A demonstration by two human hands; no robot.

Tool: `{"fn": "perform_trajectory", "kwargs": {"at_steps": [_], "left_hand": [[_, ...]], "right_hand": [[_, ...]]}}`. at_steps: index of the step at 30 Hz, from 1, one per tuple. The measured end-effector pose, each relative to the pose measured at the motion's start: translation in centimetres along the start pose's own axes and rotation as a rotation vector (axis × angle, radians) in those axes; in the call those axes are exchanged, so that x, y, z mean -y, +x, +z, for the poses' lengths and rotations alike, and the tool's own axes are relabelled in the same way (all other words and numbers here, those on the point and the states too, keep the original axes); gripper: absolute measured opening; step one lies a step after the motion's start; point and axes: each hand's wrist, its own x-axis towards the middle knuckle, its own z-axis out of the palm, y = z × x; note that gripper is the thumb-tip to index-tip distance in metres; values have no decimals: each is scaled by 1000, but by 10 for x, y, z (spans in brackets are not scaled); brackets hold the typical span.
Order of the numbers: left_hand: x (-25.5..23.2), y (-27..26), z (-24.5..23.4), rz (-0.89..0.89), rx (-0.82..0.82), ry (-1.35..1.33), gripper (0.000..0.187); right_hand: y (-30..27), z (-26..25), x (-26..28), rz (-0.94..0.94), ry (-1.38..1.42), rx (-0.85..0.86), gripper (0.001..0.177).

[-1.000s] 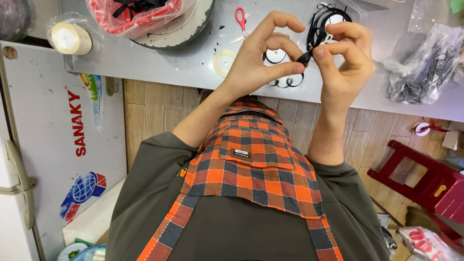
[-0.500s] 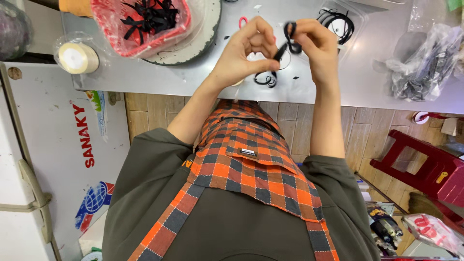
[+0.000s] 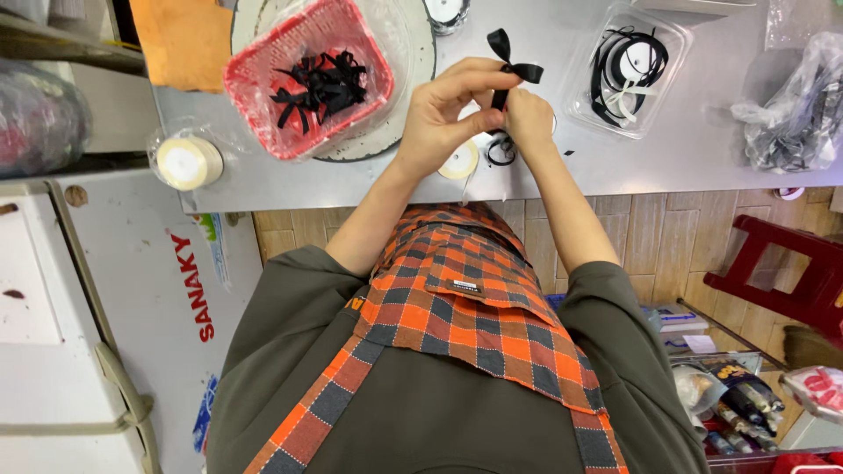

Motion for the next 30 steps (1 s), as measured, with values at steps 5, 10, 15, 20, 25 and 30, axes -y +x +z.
{"fn": "perform_trajectory", "kwargs": {"at_steps": [5,10,15,20,25,30], "left_hand": [[0,9,-1,-23,92,-25,45],[-1,19,2,-29,178,-45,49],[1,30,9,-30,242,-9,51],[-1,37,13,31,276,135,54],[0,44,11,-123,292,-137,55],[4,41,-1,-122,272,-170,58]], "right_hand": [[-5,-40,8,-53,-115,116,14],[-18,-74,42,-125,249,-177,16],[-13,-79,54,-167,293,-246,13],[-5,-66,49,-178,205,-258,11],[8,-47,44,-177,94,-254,9],[7,-34,32,-209,-45,-226,9]]}}
